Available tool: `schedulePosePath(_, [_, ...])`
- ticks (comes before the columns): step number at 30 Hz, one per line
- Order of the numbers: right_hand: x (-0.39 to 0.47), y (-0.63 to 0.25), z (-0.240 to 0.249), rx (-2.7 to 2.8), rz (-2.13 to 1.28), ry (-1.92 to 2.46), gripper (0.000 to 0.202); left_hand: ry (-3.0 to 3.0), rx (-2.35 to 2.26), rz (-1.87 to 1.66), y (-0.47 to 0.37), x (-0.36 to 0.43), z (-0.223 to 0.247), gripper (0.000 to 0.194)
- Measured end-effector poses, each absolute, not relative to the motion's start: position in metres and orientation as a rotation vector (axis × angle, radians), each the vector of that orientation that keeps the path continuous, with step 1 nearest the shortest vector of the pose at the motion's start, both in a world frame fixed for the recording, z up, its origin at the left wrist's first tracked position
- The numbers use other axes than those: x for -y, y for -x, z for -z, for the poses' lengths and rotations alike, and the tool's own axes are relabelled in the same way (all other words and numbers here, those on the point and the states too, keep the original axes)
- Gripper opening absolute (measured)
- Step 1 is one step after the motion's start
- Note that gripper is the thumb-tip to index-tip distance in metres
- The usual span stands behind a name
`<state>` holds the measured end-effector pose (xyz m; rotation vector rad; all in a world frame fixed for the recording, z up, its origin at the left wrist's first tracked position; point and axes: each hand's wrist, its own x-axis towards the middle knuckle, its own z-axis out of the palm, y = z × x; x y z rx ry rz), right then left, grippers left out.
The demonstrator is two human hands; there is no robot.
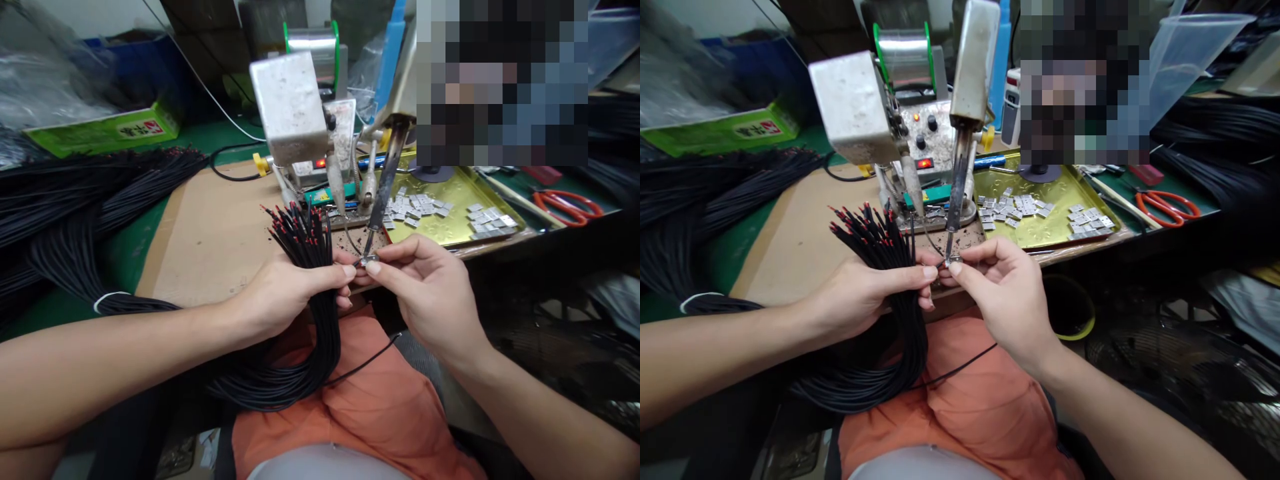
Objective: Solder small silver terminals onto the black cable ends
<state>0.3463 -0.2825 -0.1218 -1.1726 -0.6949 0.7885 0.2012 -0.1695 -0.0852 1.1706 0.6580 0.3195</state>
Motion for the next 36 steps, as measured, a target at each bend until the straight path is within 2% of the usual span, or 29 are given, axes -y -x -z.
schedulePosePath(36, [0.285, -0.3432, 0.1185, 0.726, -0.741, 1.241, 0.016, -1.186, -0.666, -0.306, -0.2017, 0.1716, 0.0818, 0.019])
